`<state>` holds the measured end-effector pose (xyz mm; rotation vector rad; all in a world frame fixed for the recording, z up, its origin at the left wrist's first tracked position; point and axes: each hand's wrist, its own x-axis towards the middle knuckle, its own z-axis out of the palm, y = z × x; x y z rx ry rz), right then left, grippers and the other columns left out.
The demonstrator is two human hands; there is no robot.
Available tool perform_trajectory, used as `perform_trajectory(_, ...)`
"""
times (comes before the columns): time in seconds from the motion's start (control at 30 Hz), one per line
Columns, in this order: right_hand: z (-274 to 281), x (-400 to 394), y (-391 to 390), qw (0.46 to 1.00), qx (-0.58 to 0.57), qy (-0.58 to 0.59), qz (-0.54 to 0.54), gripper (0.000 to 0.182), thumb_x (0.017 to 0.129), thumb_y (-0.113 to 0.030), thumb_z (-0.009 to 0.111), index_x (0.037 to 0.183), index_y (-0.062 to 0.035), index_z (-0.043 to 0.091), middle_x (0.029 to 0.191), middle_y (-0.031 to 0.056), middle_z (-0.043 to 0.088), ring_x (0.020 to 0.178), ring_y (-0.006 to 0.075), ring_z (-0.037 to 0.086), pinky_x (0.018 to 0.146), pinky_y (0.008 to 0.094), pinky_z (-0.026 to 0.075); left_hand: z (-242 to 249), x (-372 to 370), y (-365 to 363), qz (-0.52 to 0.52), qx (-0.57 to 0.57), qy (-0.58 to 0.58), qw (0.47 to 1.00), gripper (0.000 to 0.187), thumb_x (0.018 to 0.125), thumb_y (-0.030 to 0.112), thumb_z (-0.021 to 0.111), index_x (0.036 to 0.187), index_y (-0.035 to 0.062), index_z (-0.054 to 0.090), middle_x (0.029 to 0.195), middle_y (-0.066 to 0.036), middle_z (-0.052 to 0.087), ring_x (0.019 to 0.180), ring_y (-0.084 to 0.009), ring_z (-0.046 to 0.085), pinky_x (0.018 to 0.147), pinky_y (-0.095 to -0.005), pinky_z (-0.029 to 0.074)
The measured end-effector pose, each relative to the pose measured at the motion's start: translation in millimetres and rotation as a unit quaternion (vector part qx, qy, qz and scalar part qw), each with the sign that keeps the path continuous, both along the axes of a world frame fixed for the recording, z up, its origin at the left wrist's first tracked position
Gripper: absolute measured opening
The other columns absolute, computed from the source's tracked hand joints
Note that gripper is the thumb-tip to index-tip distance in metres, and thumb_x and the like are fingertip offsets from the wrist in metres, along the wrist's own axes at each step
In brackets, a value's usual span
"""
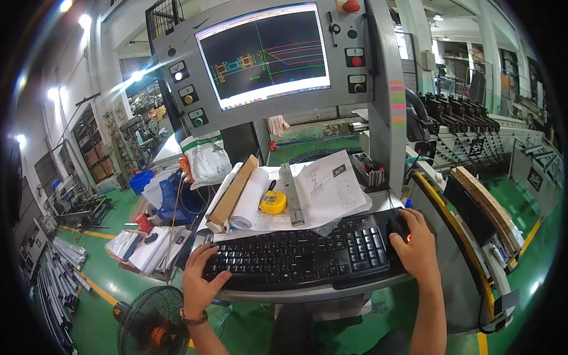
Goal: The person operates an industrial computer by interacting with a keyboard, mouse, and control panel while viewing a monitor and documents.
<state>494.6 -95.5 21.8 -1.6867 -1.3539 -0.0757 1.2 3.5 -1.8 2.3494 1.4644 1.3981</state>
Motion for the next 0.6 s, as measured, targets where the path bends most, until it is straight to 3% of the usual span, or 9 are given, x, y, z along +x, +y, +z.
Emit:
perform_trajectory(0.23,3.3,-2.0,-1.3,1.000,-0.013,0.024,0.003,0.054,0.095,-0.020,0.079,0.143,0.0008,0.065,0.145,0.0194,0.072,0.133,0.0445,0.073,0.112,0.0485,0.056,2.0,1.5,-1.1,0.002,0.000,0.002,1.000,0.075,0.084,0.049,0.100,0.141,0.0042,0.080,0.154,-0.021,0.073,0.148,-0.0450,0.064,0.125,-0.0549,0.051)
perform_trajectory(0.6,1.9,-1.4,-0.4,1.000,0.001,0.018,0.009,0.054,0.095,-0.019,0.078,0.144,0.0004,0.067,0.147,0.0208,0.072,0.136,0.0444,0.071,0.116,0.0486,0.055,0.7,0.2,-0.7,0.003,-0.002,0.008,1.000,0.075,0.084,0.047,0.101,0.141,0.0045,0.080,0.156,-0.021,0.073,0.151,-0.0455,0.063,0.126,-0.0560,0.050)
